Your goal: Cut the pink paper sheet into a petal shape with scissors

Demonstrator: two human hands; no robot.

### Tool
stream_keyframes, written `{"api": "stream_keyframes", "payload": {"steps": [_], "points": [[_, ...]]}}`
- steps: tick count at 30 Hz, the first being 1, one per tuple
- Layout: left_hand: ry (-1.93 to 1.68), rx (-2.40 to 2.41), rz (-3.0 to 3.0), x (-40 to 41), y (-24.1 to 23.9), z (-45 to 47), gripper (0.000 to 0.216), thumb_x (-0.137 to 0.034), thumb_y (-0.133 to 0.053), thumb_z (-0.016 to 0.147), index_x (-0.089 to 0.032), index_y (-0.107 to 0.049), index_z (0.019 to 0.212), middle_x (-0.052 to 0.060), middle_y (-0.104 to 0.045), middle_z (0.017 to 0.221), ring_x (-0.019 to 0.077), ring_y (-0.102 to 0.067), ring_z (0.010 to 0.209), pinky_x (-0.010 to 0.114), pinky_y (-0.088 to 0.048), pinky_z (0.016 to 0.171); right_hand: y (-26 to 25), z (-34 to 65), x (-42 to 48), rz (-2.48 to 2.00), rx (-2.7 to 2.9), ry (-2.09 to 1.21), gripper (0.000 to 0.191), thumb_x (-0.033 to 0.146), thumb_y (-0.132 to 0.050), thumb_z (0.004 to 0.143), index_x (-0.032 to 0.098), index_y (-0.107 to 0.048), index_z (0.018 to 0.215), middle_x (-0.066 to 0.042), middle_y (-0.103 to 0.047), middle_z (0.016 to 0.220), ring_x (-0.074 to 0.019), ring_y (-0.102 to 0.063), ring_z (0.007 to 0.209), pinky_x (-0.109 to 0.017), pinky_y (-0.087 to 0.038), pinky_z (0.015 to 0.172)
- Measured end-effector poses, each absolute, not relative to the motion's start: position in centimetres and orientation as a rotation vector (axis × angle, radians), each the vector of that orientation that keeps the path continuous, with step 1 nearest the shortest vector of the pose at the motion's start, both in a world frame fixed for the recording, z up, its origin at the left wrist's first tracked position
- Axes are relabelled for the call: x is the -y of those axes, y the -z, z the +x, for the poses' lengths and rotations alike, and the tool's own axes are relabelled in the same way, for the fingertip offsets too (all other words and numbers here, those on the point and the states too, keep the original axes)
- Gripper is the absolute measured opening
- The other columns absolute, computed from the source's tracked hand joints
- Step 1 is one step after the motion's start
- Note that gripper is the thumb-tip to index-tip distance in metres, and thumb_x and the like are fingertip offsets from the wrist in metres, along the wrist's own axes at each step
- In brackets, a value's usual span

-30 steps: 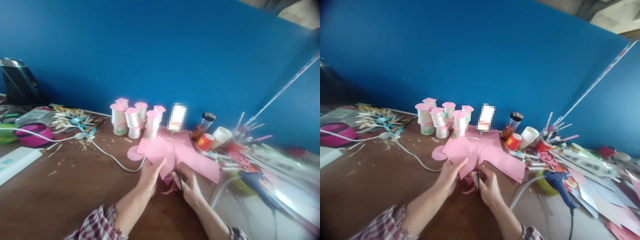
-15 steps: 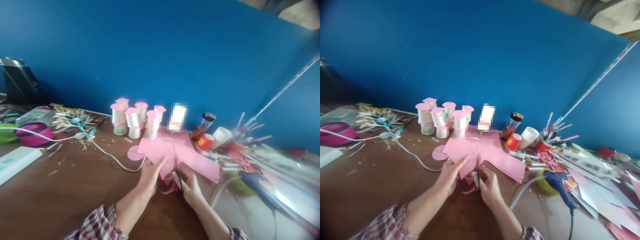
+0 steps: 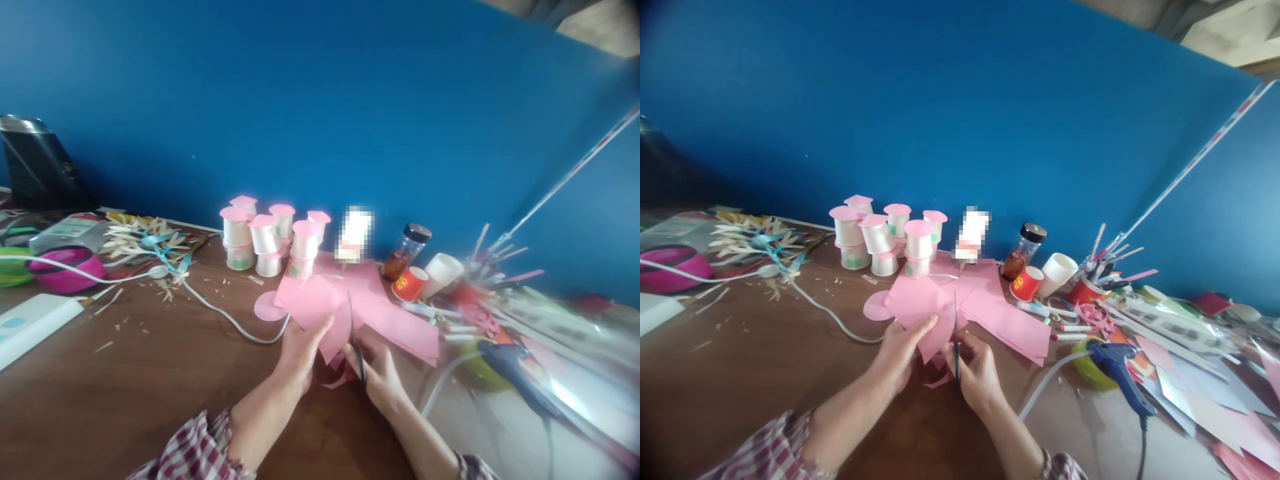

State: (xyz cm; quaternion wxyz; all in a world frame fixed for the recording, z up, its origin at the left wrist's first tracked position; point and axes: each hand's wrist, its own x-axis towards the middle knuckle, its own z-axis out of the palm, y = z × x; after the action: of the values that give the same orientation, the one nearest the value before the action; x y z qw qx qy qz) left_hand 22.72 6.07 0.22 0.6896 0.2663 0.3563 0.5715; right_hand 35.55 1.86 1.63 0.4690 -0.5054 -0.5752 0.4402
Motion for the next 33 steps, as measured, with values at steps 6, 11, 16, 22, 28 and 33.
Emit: {"api": "stream_keyframes", "payload": {"steps": [6,11,16,22,28,33], "points": [[-1.271,-0.748,0.615,-6.1,-0.1,22.6,0.043,-0.031,-0.071,0.066,-0.007,-0.063,0.101,0.017,-0.068,0.092,0.0285,-0.065,0.082,0.04,-0.052,0.072,-1.4,35.7,-1.9,-1.215,1.435,-1.082,0.024,0.036,-0.061,0.08,0.014,-0.058,0.07,0.002,-0.052,0.053,-0.0107,-0.046,0.047,-0.022,-0.035,0.046],[-1.272,-0.791,0.588,-6.0,-0.6,22.7,0.045,-0.03,-0.072,0.065,-0.007,-0.062,0.102,0.017,-0.068,0.094,0.0286,-0.064,0.084,0.039,-0.051,0.072,-1.6,35.7,-1.8,-1.219,1.449,-1.067,0.029,0.037,-0.061,0.08,0.016,-0.054,0.062,0.003,-0.051,0.049,-0.0105,-0.045,0.045,-0.022,-0.034,0.045],[-1.267,-0.832,0.559,-6.1,-1.1,22.6,0.048,-0.03,-0.074,0.063,-0.007,-0.062,0.103,0.018,-0.067,0.095,0.029,-0.065,0.084,0.039,-0.052,0.072,-1.8,35.7,-1.8,-1.236,1.453,-1.07,0.028,0.038,-0.06,0.08,0.016,-0.054,0.063,0.003,-0.049,0.048,-0.0101,-0.043,0.044,-0.022,-0.033,0.044],[-1.319,-0.854,0.528,-5.9,-2.2,22.4,0.051,-0.025,-0.076,0.058,-0.01,-0.062,0.105,0.016,-0.067,0.098,0.0291,-0.063,0.091,0.037,-0.051,0.076,-1.6,35.7,-1.8,-1.252,1.464,-1.083,0.026,0.038,-0.059,0.08,0.015,-0.057,0.069,0.003,-0.05,0.048,-0.0103,-0.043,0.043,-0.022,-0.033,0.044],[-1.311,-0.879,0.544,-5.9,-2.6,22.3,0.051,-0.023,-0.076,0.059,-0.01,-0.061,0.106,0.017,-0.066,0.102,0.0298,-0.061,0.096,0.038,-0.05,0.078,-1.5,35.9,-1.8,-1.258,1.487,-1.066,0.023,0.036,-0.059,0.081,0.014,-0.06,0.076,0.004,-0.049,0.047,-0.0103,-0.043,0.043,-0.022,-0.032,0.044],[-1.265,-0.874,0.565,-6.1,-2.3,22.1,0.05,-0.024,-0.074,0.061,-0.009,-0.061,0.107,0.017,-0.067,0.099,0.0293,-0.063,0.091,0.037,-0.051,0.075,-1.4,35.9,-1.8,-1.259,1.468,-1.081,0.025,0.037,-0.059,0.081,0.015,-0.059,0.07,0.003,-0.051,0.047,-0.0104,-0.044,0.043,-0.022,-0.033,0.044]]}}
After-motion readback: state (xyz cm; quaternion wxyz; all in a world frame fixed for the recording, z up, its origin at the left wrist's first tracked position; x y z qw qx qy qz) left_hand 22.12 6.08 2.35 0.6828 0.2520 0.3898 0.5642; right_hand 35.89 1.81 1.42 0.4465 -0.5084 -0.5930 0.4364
